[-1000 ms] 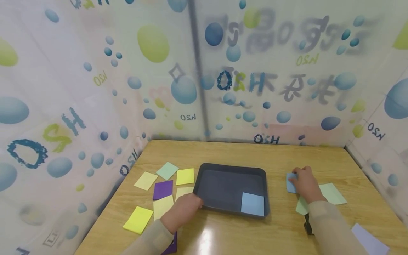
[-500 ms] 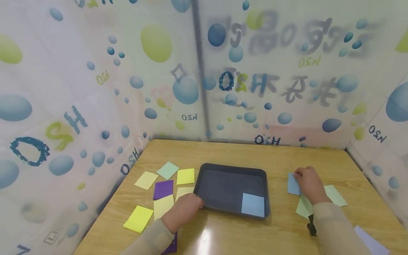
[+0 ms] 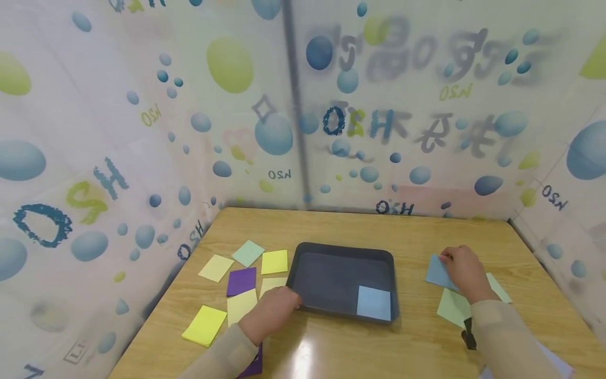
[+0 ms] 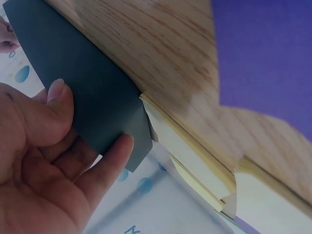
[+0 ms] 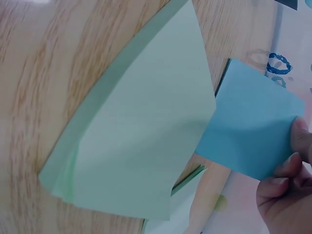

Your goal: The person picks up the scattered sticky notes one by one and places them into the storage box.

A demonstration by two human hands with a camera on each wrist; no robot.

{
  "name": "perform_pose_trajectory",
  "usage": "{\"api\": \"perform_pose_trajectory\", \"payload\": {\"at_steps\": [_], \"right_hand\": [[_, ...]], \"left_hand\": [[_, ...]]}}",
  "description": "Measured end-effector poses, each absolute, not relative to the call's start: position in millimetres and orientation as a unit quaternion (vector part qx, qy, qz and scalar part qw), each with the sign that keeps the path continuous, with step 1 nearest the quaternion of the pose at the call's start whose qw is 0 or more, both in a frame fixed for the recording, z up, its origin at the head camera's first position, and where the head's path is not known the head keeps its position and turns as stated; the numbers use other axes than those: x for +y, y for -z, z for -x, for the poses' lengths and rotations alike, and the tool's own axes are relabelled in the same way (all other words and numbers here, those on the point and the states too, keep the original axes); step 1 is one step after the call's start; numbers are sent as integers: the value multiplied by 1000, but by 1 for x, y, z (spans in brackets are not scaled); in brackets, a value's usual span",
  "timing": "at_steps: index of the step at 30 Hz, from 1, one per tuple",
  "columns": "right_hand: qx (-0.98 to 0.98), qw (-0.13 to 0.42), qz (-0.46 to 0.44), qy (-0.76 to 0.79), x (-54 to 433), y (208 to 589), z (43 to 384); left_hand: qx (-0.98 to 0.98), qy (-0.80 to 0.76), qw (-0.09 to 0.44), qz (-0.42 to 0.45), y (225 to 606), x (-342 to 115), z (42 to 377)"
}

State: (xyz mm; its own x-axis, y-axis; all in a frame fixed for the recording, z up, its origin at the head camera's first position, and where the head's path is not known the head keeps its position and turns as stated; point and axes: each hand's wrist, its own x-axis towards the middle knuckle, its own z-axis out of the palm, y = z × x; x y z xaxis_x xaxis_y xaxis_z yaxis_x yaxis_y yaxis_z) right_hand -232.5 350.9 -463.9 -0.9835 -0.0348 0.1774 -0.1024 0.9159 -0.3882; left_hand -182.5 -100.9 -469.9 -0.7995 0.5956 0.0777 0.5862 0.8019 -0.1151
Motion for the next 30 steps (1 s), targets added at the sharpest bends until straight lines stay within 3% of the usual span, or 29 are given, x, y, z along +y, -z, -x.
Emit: {"api": "perform_pose_trajectory", "payload": {"at_steps": [30], "right_hand": [[-973, 91, -39, -207, 337, 447, 222]], "left_hand": [[-945, -32, 56, 321, 469, -104, 184]]}}
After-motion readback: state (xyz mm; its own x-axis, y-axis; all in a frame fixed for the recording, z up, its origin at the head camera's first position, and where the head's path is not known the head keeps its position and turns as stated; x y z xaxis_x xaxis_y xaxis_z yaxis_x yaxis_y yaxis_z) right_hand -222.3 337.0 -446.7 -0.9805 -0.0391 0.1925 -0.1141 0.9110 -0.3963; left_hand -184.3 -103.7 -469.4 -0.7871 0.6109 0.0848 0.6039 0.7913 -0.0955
